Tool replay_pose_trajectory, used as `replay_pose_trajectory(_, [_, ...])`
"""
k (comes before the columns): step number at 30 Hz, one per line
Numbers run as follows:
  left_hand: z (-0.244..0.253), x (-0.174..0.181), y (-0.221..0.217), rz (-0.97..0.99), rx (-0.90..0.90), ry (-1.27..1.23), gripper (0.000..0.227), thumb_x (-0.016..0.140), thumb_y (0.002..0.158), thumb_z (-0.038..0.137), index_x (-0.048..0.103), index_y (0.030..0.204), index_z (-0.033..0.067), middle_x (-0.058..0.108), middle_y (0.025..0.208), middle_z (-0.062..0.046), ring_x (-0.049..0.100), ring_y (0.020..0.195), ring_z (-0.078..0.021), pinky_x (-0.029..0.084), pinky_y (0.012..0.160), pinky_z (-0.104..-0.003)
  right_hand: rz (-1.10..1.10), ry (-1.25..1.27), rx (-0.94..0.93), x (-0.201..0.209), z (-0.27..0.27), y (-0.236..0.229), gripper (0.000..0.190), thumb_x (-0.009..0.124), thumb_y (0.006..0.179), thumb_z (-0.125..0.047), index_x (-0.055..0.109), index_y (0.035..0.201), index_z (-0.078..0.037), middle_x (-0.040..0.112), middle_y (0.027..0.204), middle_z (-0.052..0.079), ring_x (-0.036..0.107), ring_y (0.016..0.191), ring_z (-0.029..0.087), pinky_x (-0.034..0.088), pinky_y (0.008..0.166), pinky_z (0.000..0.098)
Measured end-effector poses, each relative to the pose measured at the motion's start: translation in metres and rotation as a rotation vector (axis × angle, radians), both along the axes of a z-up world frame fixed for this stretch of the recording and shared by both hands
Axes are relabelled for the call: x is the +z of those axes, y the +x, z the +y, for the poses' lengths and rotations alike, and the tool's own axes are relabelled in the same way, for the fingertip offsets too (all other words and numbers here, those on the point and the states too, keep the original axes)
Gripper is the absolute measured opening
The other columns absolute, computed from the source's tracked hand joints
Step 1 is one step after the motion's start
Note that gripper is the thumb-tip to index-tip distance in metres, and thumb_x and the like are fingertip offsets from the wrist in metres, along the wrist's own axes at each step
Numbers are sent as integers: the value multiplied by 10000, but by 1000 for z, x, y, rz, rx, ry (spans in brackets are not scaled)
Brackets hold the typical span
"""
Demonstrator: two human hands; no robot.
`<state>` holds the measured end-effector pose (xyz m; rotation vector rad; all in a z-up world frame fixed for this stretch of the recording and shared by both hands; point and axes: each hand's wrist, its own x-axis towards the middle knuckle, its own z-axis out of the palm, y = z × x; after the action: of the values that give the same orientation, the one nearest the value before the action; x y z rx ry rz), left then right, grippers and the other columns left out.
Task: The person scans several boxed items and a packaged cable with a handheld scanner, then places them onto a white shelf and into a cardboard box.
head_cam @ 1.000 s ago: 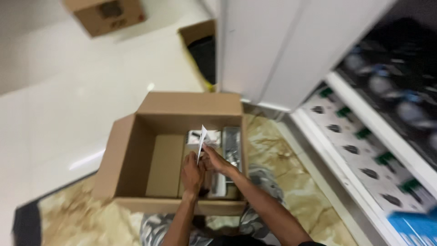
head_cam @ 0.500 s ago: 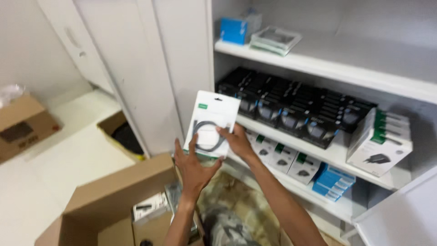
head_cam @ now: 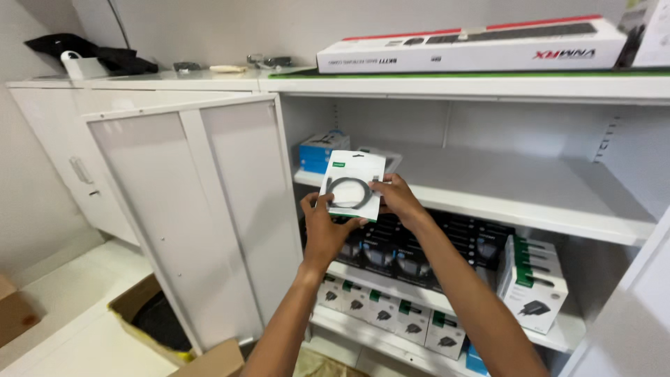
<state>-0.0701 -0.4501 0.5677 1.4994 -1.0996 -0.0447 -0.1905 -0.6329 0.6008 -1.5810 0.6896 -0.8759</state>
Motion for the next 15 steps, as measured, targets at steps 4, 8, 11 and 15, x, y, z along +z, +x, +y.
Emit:
replay_pose_trajectory(4, [-51, 13, 24, 10, -9, -28, 996, 1128, 729, 388, 628, 1471, -49, 317, 1663, -264, 468, 1568, -598, 633, 1183, -546, 2, 25, -17, 23, -38, -5, 597, 823, 1011, -215, 590, 1501, 34, 782, 1154, 171, 835, 981, 289, 739, 826, 464])
replay_pose_trajectory(8, [-90, 29, 38, 68, -102, -35, 840, 1087, 808, 229, 632, 1454, -58, 326, 1694, -287, 676, 1365, -569, 684, 1124, -535, -19, 32, -73, 33, -78, 1, 590, 836, 972, -126, 605, 1478, 71, 734, 1025, 95, 750, 840, 175, 749, 787, 387])
replay_pose_trajectory(11, [-123, 38, 52, 25, -86, -11, 742, 1102, 775, 243, 690, 1347, 10, 456, 1618, -208, 741, 1295, -508, 701, 1071, -455, -62, 66, -98, 30, -118, 12, 478, 825, 969, -99, 663, 1388, 63, 720, 960, 75, 764, 815, 165, 748, 792, 373])
replay_pose_trajectory(15, [-172, 41, 80, -34, -80, 42, 559, 1065, 837, 306, 734, 1232, 89, 591, 1508, -124, 787, 1220, -395, 700, 980, -425, -87, 76, -137, 15, -189, 30, 202, 779, 971, -44, 779, 1160, 27, 722, 861, 87, 789, 759, 158, 753, 743, 358])
